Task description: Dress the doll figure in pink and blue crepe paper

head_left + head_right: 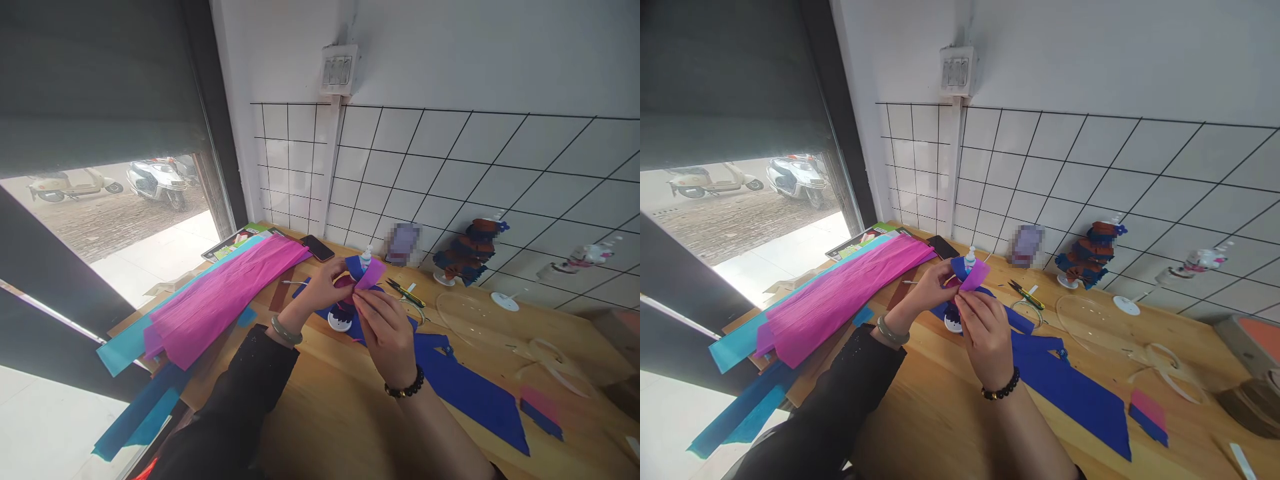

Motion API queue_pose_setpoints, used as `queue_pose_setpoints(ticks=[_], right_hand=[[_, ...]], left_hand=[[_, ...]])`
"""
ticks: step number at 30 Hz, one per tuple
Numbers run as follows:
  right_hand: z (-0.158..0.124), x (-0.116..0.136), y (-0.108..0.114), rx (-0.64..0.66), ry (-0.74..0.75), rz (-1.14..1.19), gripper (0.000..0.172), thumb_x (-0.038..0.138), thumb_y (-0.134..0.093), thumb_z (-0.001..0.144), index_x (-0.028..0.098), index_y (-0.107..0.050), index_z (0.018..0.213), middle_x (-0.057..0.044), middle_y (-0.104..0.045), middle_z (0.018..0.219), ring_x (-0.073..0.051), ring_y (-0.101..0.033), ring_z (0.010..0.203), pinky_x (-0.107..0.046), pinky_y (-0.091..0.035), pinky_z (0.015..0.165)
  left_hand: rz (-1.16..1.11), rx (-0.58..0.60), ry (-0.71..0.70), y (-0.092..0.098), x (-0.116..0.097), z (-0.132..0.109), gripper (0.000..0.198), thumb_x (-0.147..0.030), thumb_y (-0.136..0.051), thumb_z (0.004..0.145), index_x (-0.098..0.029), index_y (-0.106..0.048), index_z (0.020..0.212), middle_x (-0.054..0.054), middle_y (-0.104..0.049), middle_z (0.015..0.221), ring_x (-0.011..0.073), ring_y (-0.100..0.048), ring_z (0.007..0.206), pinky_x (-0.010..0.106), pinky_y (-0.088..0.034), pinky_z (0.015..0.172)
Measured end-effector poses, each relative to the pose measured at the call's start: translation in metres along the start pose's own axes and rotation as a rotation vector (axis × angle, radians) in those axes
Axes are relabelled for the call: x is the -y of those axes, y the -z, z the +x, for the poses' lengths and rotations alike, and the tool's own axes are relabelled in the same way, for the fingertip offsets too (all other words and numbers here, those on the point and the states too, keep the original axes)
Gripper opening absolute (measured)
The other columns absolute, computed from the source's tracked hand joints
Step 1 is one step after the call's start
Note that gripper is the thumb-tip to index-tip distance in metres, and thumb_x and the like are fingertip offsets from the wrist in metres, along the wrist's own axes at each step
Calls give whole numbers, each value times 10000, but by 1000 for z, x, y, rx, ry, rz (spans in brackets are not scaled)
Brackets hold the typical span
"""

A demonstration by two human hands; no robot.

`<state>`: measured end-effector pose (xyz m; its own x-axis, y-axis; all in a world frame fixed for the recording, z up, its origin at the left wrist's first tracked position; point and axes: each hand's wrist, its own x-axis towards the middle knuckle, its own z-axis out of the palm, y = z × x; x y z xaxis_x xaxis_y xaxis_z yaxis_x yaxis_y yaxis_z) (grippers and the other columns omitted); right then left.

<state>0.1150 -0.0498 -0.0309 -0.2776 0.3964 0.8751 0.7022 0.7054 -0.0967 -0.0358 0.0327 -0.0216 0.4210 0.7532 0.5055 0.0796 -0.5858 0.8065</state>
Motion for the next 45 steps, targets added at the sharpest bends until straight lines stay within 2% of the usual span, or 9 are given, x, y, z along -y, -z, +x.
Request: queue_pose_setpoints(ticks=[6, 13, 17, 21, 24, 27, 30, 37, 45], right_hand=[[3, 6, 8, -25, 7, 5, 442, 29, -559, 836, 237, -590, 1224, -100, -696, 1061, -245, -626, 986, -447, -524, 813], [37, 7, 48, -182, -56, -32, 326, 34, -550, 831, 222, -650, 1078, -76, -702, 948, -223, -646, 898, -400, -513, 790], [61, -1, 67, -87, -154, -140, 179, 155, -553, 888, 208, -690, 990, -59, -703, 902, -185, -643, 804, -322, -496, 708], [79, -9, 77, -47, -215, -226, 177, 250, -560, 905, 212, -715, 983, -28, -707, 828, -150, -637, 712, -270, -472, 624], [86, -8, 81, -18, -189, -220, 174, 252, -560, 907, 211, -715, 974, -22, -710, 816, -139, -634, 686, -256, -471, 607], [82, -2, 78, 84, -110, -166, 178, 209, -533, 917, 215, -694, 992, -18, -718, 877, -140, -644, 727, -262, -493, 652], [66, 5, 66, 150, 9, -77, 215, 135, -518, 908, 196, -661, 1057, -45, -722, 939, -179, -656, 866, -321, -510, 776], [25, 13, 25, 137, 139, -90, 319, 8, -527, 864, 143, -604, 1143, -102, -714, 1073, -229, -644, 1005, -419, -497, 882], [19, 4, 16, 162, 250, -246, 249, 10, -524, 871, 99, -642, 1072, -102, -726, 1047, -240, -648, 978, -423, -490, 878]], left_hand=[[-8, -10, -29, -3, 3, 0, 307, -180, -606, 779, -175, -630, 1085, 81, -621, 1135, 203, -578, 1071, 329, -468, 938], [-14, -21, -58, -3, 0, -1, 307, -160, -606, 775, -175, -625, 1081, 73, -626, 1127, 198, -578, 1063, 329, -448, 957], [8, -15, -56, -3, -3, -1, 275, -155, -600, 773, -170, -640, 1044, 72, -628, 1117, 201, -579, 1052, 325, -450, 944], [15, -25, -92, -3, -4, 0, 307, -118, -589, 758, -159, -641, 1058, 70, -643, 1085, 192, -582, 1029, 306, -452, 924], [10, -17, -87, -4, -3, 0, 327, -104, -574, 756, -162, -638, 1072, 69, -642, 1106, 189, -588, 1020, 298, -460, 907], [7, -21, -80, -4, -1, 0, 351, -70, -549, 743, -168, -639, 1068, 63, -638, 1129, 188, -589, 1037, 297, -458, 913], [12, -46, -91, -4, 2, 1, 330, -79, -556, 752, -165, -642, 1058, 67, -641, 1126, 195, -581, 1066, 308, -442, 946], [-15, -44, -25, -6, 5, 0, 250, -173, -584, 788, -163, -644, 1031, 80, -627, 1120, 194, -590, 1023, 303, -482, 878], [-29, -23, -22, -4, 1, 0, 330, -117, -569, 775, -163, -627, 1097, 92, -619, 1164, 203, -580, 1069, 294, -479, 880]])
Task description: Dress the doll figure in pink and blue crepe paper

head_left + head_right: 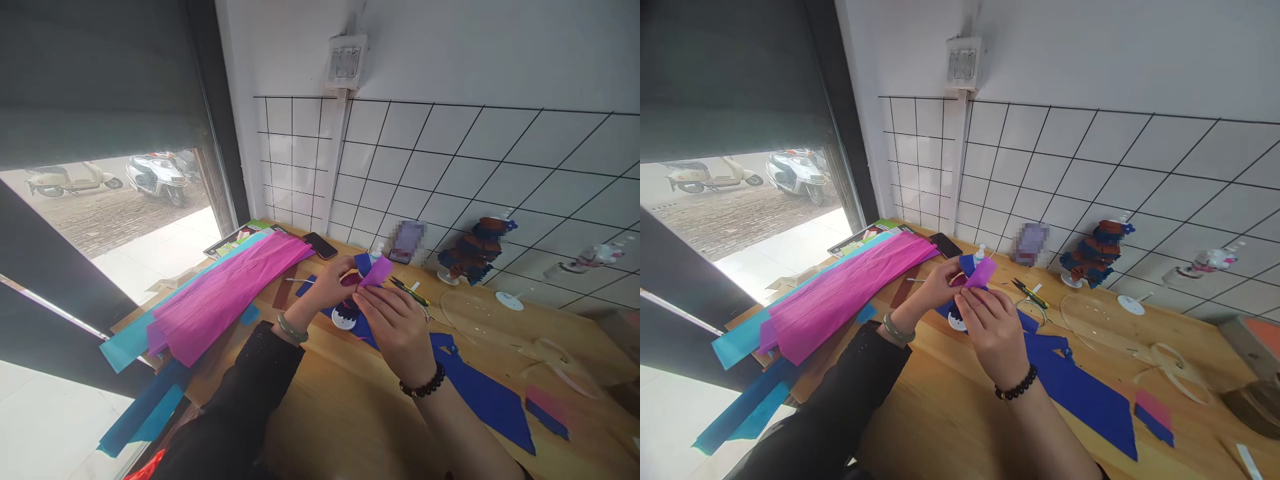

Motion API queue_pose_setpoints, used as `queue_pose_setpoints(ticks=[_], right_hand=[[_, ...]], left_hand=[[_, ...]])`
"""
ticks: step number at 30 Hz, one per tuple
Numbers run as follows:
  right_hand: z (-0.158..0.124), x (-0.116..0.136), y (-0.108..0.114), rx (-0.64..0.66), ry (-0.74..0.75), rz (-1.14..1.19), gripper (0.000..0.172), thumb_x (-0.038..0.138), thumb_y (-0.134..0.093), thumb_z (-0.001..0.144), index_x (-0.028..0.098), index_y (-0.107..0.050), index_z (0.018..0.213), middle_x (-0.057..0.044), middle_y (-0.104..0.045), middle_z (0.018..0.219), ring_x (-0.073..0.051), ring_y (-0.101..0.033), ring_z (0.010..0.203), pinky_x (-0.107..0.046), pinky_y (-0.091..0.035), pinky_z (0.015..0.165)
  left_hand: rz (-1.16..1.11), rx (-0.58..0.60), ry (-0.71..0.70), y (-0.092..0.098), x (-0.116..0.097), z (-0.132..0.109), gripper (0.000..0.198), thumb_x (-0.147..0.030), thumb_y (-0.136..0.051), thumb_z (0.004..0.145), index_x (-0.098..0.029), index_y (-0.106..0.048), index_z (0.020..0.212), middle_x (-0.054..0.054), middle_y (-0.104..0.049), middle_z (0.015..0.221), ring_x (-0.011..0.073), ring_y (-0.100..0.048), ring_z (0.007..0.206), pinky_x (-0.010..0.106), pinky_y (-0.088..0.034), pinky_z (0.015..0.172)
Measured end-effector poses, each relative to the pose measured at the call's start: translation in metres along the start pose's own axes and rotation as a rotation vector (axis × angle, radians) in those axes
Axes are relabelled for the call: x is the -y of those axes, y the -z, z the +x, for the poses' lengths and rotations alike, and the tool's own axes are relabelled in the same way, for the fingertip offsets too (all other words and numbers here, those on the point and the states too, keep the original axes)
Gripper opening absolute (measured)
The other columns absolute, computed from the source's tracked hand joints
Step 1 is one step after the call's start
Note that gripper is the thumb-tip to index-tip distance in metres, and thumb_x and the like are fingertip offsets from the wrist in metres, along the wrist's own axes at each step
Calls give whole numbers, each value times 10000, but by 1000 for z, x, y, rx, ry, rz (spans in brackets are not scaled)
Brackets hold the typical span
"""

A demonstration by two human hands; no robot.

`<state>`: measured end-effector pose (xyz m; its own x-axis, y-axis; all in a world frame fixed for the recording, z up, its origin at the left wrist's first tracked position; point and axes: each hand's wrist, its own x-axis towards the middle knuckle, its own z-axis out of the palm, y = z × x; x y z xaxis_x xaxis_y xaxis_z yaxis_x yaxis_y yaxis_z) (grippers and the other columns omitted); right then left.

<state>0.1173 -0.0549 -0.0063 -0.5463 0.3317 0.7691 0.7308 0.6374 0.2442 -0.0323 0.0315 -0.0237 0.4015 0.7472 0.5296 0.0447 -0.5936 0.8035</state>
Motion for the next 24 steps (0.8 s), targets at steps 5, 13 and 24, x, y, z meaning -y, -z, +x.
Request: queue_pose_setpoints(ticks=[5, 13, 24], right_hand=[[-7, -4, -9, -14, -18, 34, 277, 20, -552, 857, 111, -630, 1107, -92, -722, 1064, -227, -636, 1012, -401, -486, 889], [-12, -10, -15, -14, -27, 43, 336, 41, -534, 870, 161, -606, 1175, -83, -714, 1090, -215, -628, 1049, -398, -474, 916], [-19, 5, -25, 56, -116, -36, 396, 96, -554, 870, 183, -570, 1257, -97, -661, 1203, -280, -562, 1102, -477, -456, 916]], left_hand=[[2, 12, -24, 1, 3, 1, 299, -123, -572, 779, -159, -646, 1066, 94, -624, 1148, 203, -581, 1057, 316, -471, 905], [26, 114, -75, 9, -1, 2, 390, -78, -549, 737, -168, -640, 1105, 94, -632, 1148, 210, -593, 1033, 343, -484, 913], [-56, 199, -28, 20, -11, 0, 327, -304, -471, 905, -235, -589, 1203, 52, -601, 1231, 187, -557, 1137, 344, -437, 1023]])
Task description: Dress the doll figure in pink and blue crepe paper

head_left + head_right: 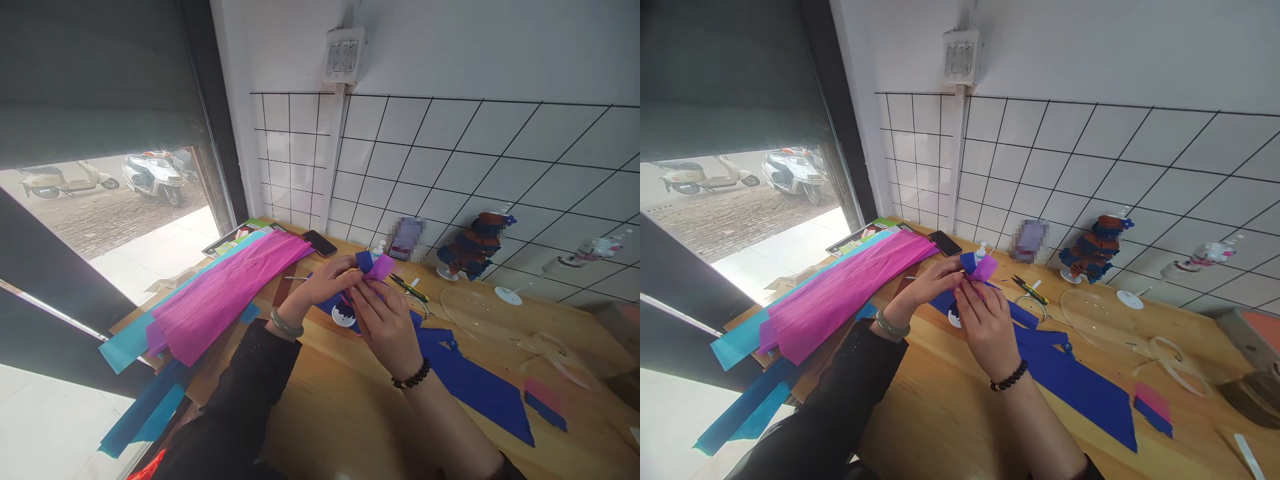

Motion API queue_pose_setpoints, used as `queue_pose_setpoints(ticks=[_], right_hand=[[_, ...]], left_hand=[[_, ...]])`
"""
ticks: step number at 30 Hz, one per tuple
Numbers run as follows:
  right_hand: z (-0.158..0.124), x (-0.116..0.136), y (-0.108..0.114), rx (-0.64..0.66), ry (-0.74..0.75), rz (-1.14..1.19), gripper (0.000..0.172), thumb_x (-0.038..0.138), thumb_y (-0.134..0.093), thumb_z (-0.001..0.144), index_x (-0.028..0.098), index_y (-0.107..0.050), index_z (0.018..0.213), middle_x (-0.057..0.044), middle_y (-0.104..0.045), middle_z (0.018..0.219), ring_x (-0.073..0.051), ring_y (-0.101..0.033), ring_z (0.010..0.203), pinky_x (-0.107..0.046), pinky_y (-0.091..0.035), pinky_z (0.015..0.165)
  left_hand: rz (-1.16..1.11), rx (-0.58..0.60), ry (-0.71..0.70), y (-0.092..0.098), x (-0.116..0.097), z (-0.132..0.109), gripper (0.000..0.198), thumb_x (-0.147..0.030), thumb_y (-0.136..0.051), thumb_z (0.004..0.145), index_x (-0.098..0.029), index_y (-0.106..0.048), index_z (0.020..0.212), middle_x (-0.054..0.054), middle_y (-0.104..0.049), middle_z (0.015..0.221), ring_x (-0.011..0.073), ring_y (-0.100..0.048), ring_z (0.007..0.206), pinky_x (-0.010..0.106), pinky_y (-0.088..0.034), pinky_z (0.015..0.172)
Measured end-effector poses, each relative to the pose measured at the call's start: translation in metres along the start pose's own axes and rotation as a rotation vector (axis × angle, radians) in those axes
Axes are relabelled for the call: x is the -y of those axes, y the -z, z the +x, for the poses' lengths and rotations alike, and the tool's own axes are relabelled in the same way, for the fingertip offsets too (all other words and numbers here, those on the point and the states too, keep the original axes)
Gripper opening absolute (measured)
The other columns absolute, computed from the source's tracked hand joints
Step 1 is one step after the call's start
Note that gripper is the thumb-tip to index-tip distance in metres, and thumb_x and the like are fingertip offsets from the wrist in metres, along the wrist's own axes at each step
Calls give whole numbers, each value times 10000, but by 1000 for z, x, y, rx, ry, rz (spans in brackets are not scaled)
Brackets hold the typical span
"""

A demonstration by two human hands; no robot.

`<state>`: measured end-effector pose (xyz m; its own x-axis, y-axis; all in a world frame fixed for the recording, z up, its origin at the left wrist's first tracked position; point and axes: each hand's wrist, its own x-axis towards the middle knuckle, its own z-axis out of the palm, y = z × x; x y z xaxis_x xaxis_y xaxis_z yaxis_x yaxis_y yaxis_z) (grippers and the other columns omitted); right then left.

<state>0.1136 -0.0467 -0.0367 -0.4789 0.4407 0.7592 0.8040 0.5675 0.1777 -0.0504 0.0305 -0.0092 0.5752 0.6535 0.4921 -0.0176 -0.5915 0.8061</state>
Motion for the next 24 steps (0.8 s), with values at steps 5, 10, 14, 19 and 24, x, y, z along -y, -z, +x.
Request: queue_pose_setpoints(ticks=[5, 10, 14, 19, 24], right_hand=[[-1, 5, 0, 22, -27, -2, 352, 84, -540, 871, 174, -609, 1205, -101, -680, 1155, -282, -547, 1152, -493, -436, 965], [-8, 2, 2, -16, -27, 192, 359, 65, -516, 866, 190, -619, 1186, -109, -666, 1182, -268, -525, 1213, -518, -429, 1001], [-17, -8, 10, -153, -291, 382, 261, 118, -540, 864, 229, -669, 1063, -77, -717, 997, -249, -597, 1084, -489, -489, 910], [-12, -26, 15, -199, -511, 368, 206, 211, -544, 889, 217, -661, 1058, -94, -692, 1007, -237, -611, 986, -476, -484, 875], [0, -38, 2, -105, -508, 393, 242, 301, -593, 862, 218, -653, 1082, -91, -682, 1042, -249, -588, 1010, -470, -467, 882]], left_hand=[[21, -73, 38, -8, -3, 2, 383, -355, -608, 831, -190, -599, 1176, 80, -630, 1152, 204, -586, 1062, 339, -469, 944], [71, -113, 54, -9, -2, 3, 320, -375, -561, 861, -169, -638, 1095, 79, -653, 1089, 198, -593, 1031, 317, -466, 920], [100, -132, 67, -7, 2, 4, 321, -382, -556, 862, -171, -650, 1084, 87, -651, 1124, 213, -586, 1072, 331, -455, 943], [61, -123, 64, -7, 8, 5, 347, -385, -577, 849, -190, -637, 1129, 86, -644, 1162, 222, -584, 1111, 358, -440, 985], [68, -131, 54, -7, 12, 5, 338, -387, -587, 841, -188, -648, 1107, 82, -652, 1146, 220, -582, 1115, 350, -431, 993]])
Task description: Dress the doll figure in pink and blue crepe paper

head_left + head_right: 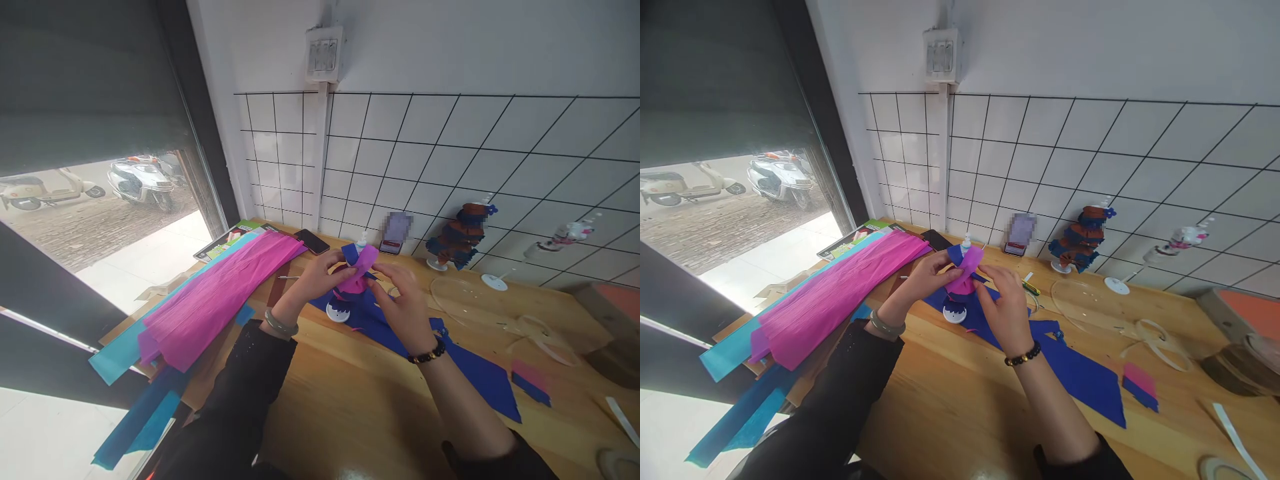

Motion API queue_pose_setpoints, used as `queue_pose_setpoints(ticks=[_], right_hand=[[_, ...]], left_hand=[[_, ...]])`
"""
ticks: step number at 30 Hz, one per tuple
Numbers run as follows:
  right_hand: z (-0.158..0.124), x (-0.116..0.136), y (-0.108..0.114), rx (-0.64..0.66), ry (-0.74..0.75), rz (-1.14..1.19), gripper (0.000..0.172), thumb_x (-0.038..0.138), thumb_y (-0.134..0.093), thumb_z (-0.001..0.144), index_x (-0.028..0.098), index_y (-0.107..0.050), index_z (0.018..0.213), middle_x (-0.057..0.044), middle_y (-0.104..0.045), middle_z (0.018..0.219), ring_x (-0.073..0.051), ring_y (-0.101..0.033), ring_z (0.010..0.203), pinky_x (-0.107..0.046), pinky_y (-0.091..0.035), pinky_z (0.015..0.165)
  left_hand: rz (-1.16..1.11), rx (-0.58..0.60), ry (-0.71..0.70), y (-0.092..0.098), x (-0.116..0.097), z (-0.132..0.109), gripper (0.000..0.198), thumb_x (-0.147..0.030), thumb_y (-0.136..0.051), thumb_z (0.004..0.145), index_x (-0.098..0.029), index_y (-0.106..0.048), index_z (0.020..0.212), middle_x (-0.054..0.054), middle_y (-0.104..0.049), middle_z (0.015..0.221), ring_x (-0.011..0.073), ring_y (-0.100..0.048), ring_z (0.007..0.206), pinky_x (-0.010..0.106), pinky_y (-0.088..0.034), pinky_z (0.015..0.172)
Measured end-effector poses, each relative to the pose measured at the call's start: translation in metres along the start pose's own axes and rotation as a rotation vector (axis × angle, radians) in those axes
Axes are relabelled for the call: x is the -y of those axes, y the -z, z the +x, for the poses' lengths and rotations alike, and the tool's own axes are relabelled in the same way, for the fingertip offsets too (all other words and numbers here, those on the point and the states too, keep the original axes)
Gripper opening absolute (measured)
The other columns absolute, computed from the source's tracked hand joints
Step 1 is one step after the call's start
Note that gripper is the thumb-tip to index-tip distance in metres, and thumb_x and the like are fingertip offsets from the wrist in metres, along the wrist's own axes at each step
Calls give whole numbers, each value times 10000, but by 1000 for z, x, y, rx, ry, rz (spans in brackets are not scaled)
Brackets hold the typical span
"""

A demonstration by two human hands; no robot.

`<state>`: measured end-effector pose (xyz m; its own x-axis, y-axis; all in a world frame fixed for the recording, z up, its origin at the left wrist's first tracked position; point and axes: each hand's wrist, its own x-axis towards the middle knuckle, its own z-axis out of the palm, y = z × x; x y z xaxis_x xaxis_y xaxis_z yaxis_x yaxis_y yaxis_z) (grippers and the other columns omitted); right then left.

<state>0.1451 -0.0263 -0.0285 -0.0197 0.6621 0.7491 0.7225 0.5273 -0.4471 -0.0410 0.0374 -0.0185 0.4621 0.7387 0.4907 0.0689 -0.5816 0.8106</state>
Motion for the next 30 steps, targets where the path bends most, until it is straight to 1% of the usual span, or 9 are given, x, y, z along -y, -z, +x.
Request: queue_pose_setpoints(ticks=[4, 7, 10, 12, 15, 17, 20, 23, 30], right_hand=[[6, -2, -6, 66, 5, 21, 166, 313, -574, 873, 201, -683, 930, -83, -695, 927, -242, -599, 915, -449, -468, 835], [8, -1, -4, 117, -16, 59, 207, 334, -522, 905, 199, -674, 867, -64, -694, 857, -218, -613, 852, -393, -486, 768], [8, -1, -2, 165, -50, 98, 280, 350, -466, 934, 186, -665, 825, -42, -684, 789, -180, -617, 749, -327, -493, 685], [9, -1, -2, 184, -66, 117, 290, 359, -461, 936, 179, -666, 837, -40, -678, 785, -168, -609, 721, -304, -488, 652], [8, -1, -4, 155, -81, 127, 236, 379, -529, 898, 185, -655, 939, -61, -672, 892, -183, -600, 797, -321, -485, 688], [7, 0, -7, 116, -90, 134, 225, 380, -551, 883, 191, -640, 968, -69, -660, 926, -191, -589, 828, -338, -479, 718], [6, 1, -9, 85, -106, 162, 216, 377, -523, 900, 193, -636, 896, -61, -653, 878, -184, -580, 812, -336, -464, 721], [5, 4, -9, 97, -142, 198, 245, 391, -515, 904, 189, -636, 835, -48, -647, 823, -173, -568, 772, -320, -450, 695], [7, 8, -12, 149, -305, 307, 339, 437, -467, 919, 168, -617, 778, -21, -609, 704, -134, -524, 623, -263, -424, 557]], left_hand=[[0, 6, 0, 2, -3, 0, 336, -390, -587, 843, -192, -652, 1106, 78, -655, 1143, 219, -583, 1099, 355, -437, 983], [5, 12, 8, 3, -6, -1, 342, -393, -577, 849, -186, -653, 1111, 83, -652, 1141, 220, -586, 1087, 357, -443, 976], [-2, 10, 7, 3, -7, -1, 340, -384, -590, 842, -189, -652, 1113, 80, -651, 1145, 217, -586, 1097, 354, -442, 982], [-7, 8, 6, 2, -5, -1, 341, -384, -595, 837, -193, -650, 1114, 73, -651, 1148, 215, -579, 1119, 346, -435, 995], [-17, 13, 6, 2, -4, -1, 348, -395, -585, 842, -197, -645, 1123, 67, -644, 1171, 213, -569, 1140, 334, -433, 1001], [-17, 12, 3, 2, -4, 0, 353, -398, -590, 840, -195, -643, 1124, 70, -643, 1178, 214, -572, 1136, 332, -434, 998], [-5, 7, -4, 2, -3, 0, 348, -391, -598, 836, -185, -646, 1112, 79, -651, 1166, 221, -580, 1124, 345, -431, 999], [0, 9, -6, 3, -2, 0, 344, -386, -598, 836, -181, -649, 1108, 85, -650, 1173, 231, -578, 1129, 360, -430, 1000], [-11, 4, 1, 3, -2, -1, 349, -389, -604, 830, -191, -658, 1112, 79, -653, 1167, 224, -580, 1122, 351, -427, 1003]])
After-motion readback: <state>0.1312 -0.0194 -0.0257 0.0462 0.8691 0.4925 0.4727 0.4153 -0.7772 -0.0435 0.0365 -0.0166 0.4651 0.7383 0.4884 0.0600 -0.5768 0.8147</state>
